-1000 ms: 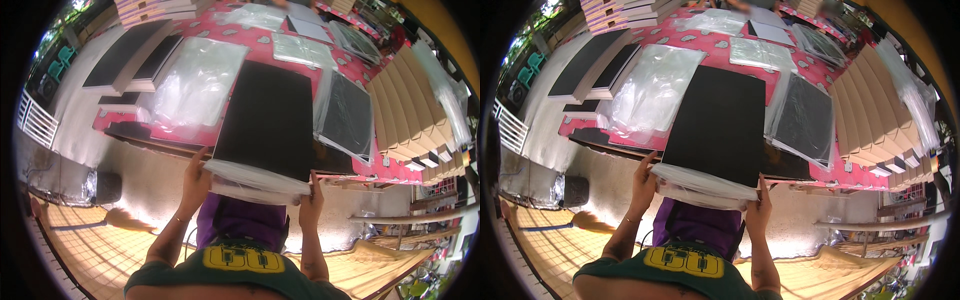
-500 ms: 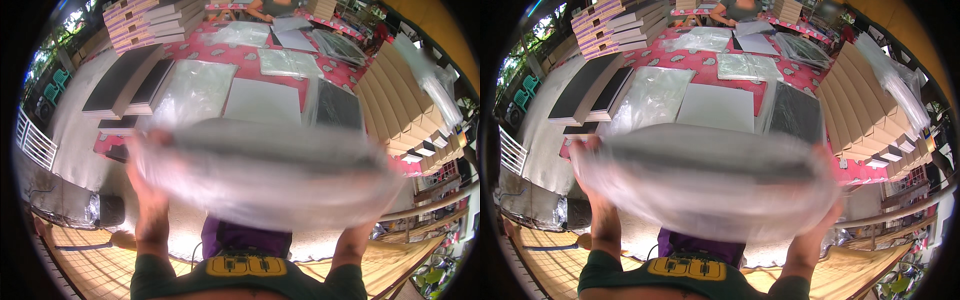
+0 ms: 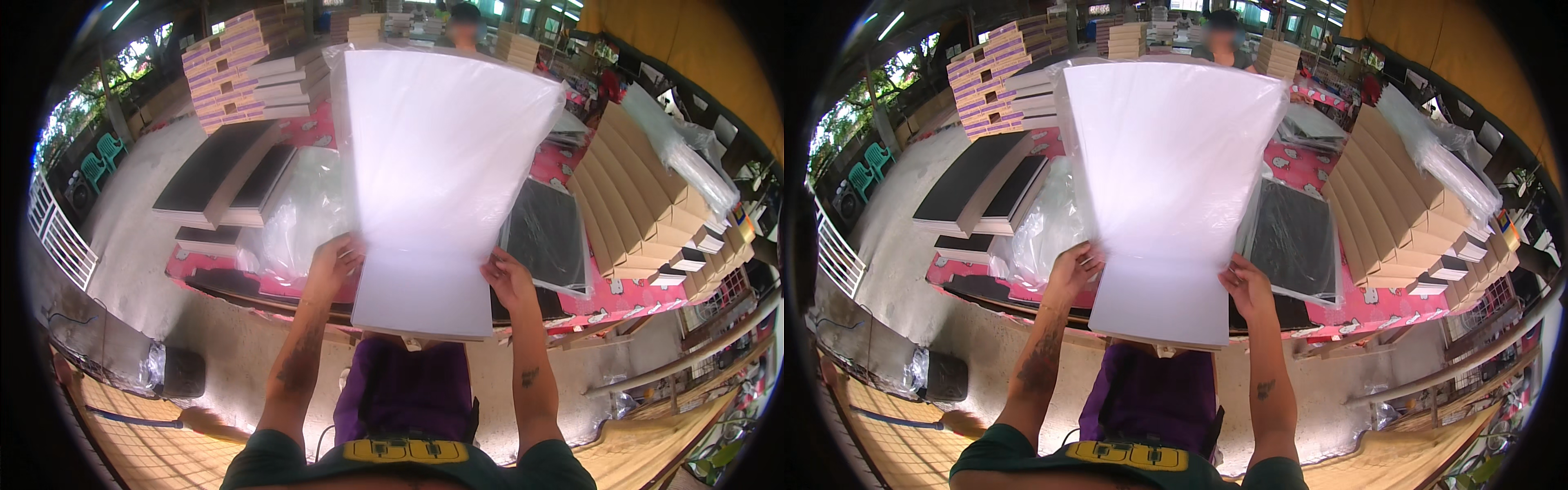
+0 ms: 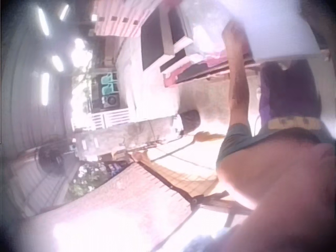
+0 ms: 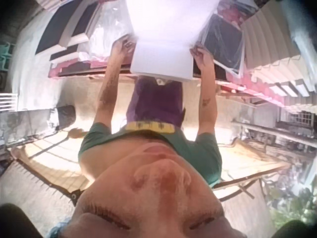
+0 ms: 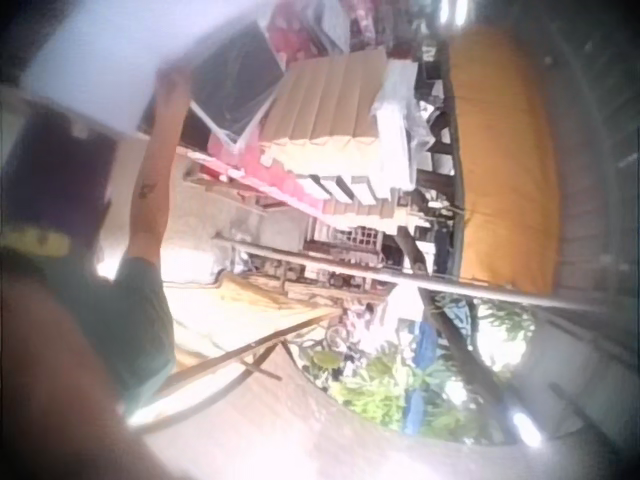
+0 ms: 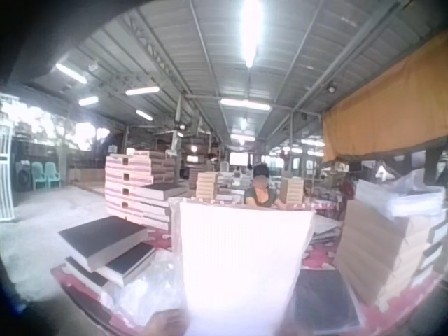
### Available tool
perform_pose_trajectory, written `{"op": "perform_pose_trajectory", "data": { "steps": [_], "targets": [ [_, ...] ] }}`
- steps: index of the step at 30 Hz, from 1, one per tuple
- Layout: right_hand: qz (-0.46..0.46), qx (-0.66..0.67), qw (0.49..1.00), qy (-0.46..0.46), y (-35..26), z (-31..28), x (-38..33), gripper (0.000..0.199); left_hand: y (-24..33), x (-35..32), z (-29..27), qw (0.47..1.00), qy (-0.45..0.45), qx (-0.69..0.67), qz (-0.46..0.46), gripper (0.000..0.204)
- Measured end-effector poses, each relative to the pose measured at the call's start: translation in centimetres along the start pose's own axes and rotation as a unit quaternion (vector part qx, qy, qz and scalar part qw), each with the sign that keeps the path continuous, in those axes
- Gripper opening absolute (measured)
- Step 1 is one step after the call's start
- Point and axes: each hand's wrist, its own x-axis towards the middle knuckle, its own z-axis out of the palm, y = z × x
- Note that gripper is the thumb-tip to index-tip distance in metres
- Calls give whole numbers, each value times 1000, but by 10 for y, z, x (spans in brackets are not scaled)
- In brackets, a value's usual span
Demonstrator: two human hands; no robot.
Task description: The person picks up individual rectangular black and white items, slides each one into a clear plastic sleeve, and stacks the sleeved items on the table.
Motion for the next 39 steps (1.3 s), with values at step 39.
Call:
{"op": "perform_pose_trajectory", "data": {
  "steps": [39],
  "targets": [
    [-339, 42, 750, 567, -65, -88, 9, 49, 91, -11, -35, 634, 161, 646, 393, 32]
  ]
}}
